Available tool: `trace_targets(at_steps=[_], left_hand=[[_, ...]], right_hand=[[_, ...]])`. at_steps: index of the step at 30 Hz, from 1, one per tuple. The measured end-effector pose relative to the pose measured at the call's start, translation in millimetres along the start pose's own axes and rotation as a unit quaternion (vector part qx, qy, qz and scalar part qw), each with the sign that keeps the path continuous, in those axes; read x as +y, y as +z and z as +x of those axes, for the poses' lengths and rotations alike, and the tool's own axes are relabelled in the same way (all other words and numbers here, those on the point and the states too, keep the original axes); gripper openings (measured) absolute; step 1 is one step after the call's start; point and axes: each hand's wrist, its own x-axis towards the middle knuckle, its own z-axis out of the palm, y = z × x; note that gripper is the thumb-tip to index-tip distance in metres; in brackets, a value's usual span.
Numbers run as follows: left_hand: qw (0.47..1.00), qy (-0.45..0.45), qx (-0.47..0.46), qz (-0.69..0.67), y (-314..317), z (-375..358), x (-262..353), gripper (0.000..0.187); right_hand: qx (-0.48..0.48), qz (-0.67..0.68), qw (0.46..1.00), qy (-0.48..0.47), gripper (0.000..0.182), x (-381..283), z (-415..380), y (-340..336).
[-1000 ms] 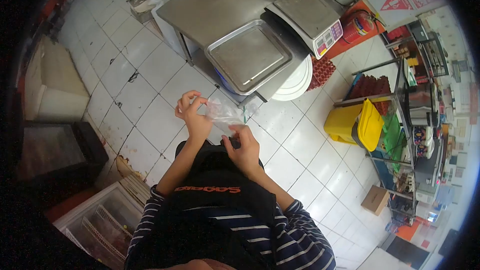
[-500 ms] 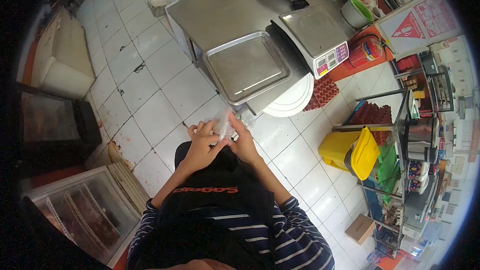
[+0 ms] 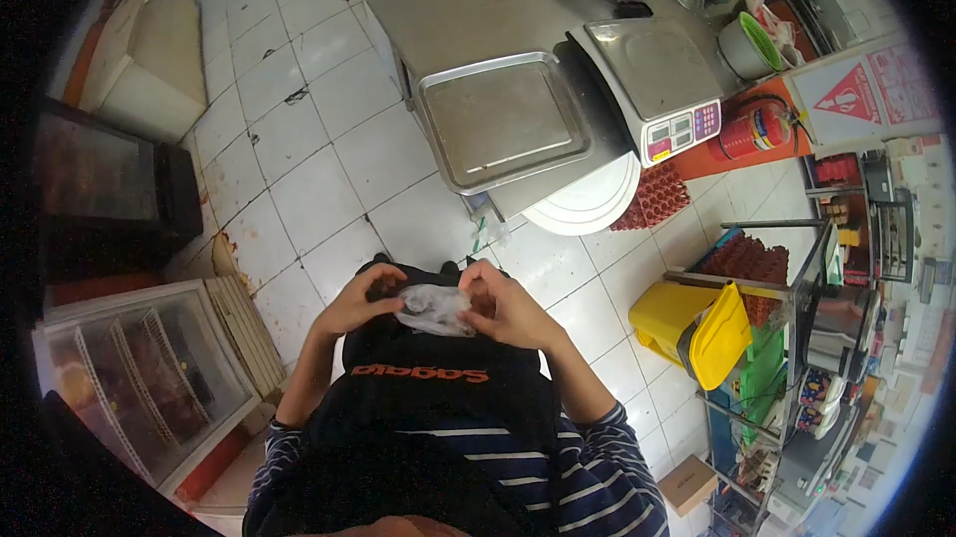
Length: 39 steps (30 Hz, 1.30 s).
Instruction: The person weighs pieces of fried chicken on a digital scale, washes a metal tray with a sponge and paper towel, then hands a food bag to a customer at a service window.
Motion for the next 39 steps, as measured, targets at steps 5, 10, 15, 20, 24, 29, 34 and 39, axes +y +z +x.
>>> trace_targets(at_steps=[5,10,15,20,24,29,34,39], left_hand=[[0.923,0.112,0.139,0.342,5,-8,13,0.028],[0.883,0.138,0.213,0.394,-6,2,31,0.023],[0.879,0.146,0.236,0.388,-22,21,30,0.024],[0.904,0.219,0.085,0.358,-82,42,25,0.027],[0.874,0.230,0.005,0.428,-158,50,20,0.032],[0.907,0.252,-0.062,0.332,-287,74,48,0.017],[0.905,0.306,0.020,0.296,-360,116,48,0.015],[0.995,0.067,-0.076,0.001,-458,152,62,0.027]], right_hand=[[-0.094,-0.346,0.929,-0.089,0.023,-15,10,6],[-0.092,-0.585,0.801,-0.086,0.010,6,51,41],[-0.151,-0.711,0.685,-0.056,0.012,7,108,61],[-0.219,-0.294,0.930,0.007,0.015,-31,150,-1],[0.168,-0.077,0.959,0.214,0.017,5,141,-62],[0.497,0.012,0.847,0.191,0.018,-1,191,-32],[0.737,0.066,0.594,0.316,0.031,76,186,-52],[0.726,0.138,0.650,0.175,0.022,109,199,-46]])
